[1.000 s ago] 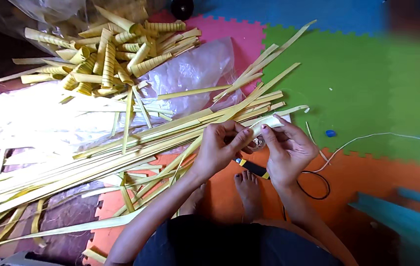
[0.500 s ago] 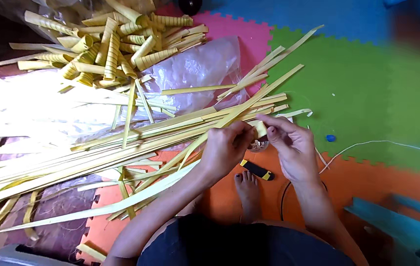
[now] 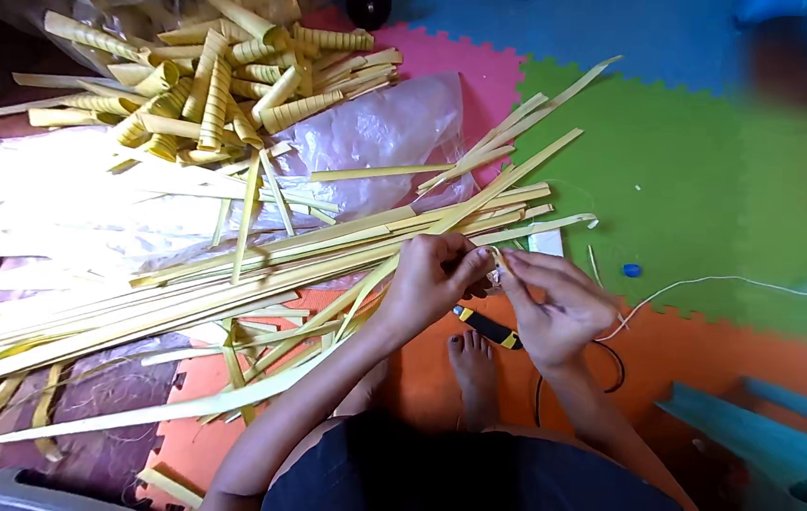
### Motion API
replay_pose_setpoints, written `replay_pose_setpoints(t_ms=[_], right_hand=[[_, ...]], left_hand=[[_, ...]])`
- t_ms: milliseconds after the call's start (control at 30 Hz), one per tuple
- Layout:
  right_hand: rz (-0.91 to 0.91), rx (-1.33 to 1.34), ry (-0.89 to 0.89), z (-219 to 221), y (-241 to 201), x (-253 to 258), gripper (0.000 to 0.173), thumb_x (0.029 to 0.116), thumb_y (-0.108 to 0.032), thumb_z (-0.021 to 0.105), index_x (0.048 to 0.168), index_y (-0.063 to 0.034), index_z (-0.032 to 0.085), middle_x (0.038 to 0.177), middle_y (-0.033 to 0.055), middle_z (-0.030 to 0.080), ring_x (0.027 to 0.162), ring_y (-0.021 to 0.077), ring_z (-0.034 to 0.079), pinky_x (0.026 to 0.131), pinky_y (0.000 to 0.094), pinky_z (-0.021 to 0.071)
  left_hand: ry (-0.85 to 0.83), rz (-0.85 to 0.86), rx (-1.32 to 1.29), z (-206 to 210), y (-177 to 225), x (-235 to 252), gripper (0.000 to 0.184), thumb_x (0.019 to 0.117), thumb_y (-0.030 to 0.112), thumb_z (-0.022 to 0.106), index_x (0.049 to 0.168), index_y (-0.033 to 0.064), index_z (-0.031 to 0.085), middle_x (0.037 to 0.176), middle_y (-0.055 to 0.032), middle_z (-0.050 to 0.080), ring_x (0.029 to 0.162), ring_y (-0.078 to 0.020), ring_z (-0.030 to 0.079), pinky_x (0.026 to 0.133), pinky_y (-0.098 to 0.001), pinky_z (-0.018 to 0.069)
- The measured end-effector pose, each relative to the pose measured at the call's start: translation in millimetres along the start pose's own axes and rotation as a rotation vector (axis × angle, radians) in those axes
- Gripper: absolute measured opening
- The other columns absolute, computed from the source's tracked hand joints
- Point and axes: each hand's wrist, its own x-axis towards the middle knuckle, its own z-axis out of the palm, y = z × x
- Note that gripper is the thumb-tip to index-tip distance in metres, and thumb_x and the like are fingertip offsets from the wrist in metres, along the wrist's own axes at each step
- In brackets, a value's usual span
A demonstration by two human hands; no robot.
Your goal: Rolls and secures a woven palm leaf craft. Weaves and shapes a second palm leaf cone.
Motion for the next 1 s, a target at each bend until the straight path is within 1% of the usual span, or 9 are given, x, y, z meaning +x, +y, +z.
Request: replay_pose_setpoints(t_ms=[100,167,233,367,500,633,767,833,1000], right_hand=[[-0.227,-0.203,-0.034,0.5,3.2,-3.3,0.007,0.0874,0.003,0.071,0.091,0.0017,0.077,0.104,0.0135,0.075,0.101,0.0175,0.073,0.089,0.0278,0.0602],[-0.224,-0.205,-0.064,0.1,3.4,-2.2,0.007,0.0882,0.003,0.07,0.09,0.0031,0.076,0.103,0.0153,0.075,0.102,0.0194,0.073,0.09,0.0291,0.0603],[-0.047,-0.089,-0.129,-5.3,-0.3,4.4,0.014,0.0894,0.002,0.065,0.095,0.0029,0.078,0.106,0.0126,0.076,0.1,0.0139,0.073,0.084,0.0249,0.0608],[0.461,0.299,-0.323,-17.2,-3.7,25.2,0.028,0.0966,0.001,0.059,0.122,-0.0018,0.071,0.11,0.0011,0.071,0.095,0.0063,0.068,0.082,0.0226,0.058],[0.432,0.155,-0.225,-7.3,-4.7,21.0,0.01,0.0924,0.004,0.065,0.097,-0.0037,0.068,0.09,-0.0023,0.069,0.078,0.0,0.066,0.071,0.0168,0.0578],[0.452,0.089,-0.256,-5.2,-3.9,15.5,0.004,0.1007,-0.004,0.057,0.1,-0.0062,0.061,0.09,-0.0036,0.063,0.075,-0.0024,0.061,0.067,0.0137,0.0524],[0.52,0.452,-0.499,-21.1,5.9,19.1,0.022,0.0954,-0.012,0.067,0.117,-0.012,0.066,0.119,-0.0013,0.065,0.103,0.0095,0.067,0.086,0.0263,0.0607],[0.451,0.413,-0.465,-19.4,6.5,14.4,0.018,0.0964,-0.02,0.069,0.113,-0.0126,0.067,0.12,-0.0012,0.064,0.104,0.0099,0.067,0.085,0.0259,0.061],[0.358,0.307,-0.22,-10.3,1.1,10.2,0.005,0.096,-0.01,0.068,0.099,-0.0146,0.067,0.101,-0.006,0.066,0.089,0.0033,0.066,0.075,0.0199,0.059]], left_hand=[[-0.079,-0.038,-0.065,-6.6,5.5,-1.3,0.027,0.1079,0.012,0.049,0.095,-0.0039,0.067,0.074,-0.0074,0.069,0.063,-0.0123,0.071,0.06,-0.0298,0.0637],[-0.137,-0.037,-0.085,-11.3,8.9,-3.9,0.016,0.1037,0.007,0.057,0.104,-0.0049,0.068,0.081,-0.0073,0.072,0.069,-0.0103,0.072,0.066,-0.027,0.064],[-0.142,-0.049,-0.064,-11.7,10.4,-5.5,0.012,0.101,0.003,0.061,0.108,-0.0056,0.067,0.086,-0.009,0.074,0.072,-0.0112,0.074,0.069,-0.0271,0.0646],[-0.079,-0.032,0.143,-2.3,10.5,-7.2,0.014,0.1037,0.003,0.057,0.106,-0.004,0.068,0.08,-0.0069,0.074,0.066,-0.0093,0.072,0.063,-0.0255,0.0631],[-0.039,0.083,0.342,11.2,7.9,-6.1,0.013,0.1024,0.004,0.058,0.102,-0.002,0.07,0.077,-0.0072,0.072,0.064,-0.0097,0.07,0.063,-0.0245,0.0592],[-0.034,0.058,0.333,7.0,0.7,-3.8,0.007,0.0985,0.01,0.067,0.098,0.0036,0.066,0.077,-0.0036,0.068,0.065,-0.0083,0.065,0.061,-0.0243,0.0556],[-0.183,-0.119,-0.062,-5.9,-4.8,-1.8,0.011,0.1023,0.005,0.058,0.093,0.0014,0.06,0.069,-0.0016,0.064,0.055,-0.0032,0.058,0.053,-0.0169,0.0491],[-0.229,-0.194,-0.202,-3.6,-7.6,-1.1,0.012,0.1022,0.002,0.056,0.091,0.0006,0.06,0.066,-0.0009,0.062,0.052,-0.0017,0.054,0.05,-0.0148,0.0454],[-0.193,-0.056,-0.218,6.0,-9.6,-1.3,0.009,0.1006,0.001,0.058,0.095,-0.0019,0.064,0.082,-0.0056,0.073,0.072,-0.007,0.071,0.068,-0.0231,0.0605]])
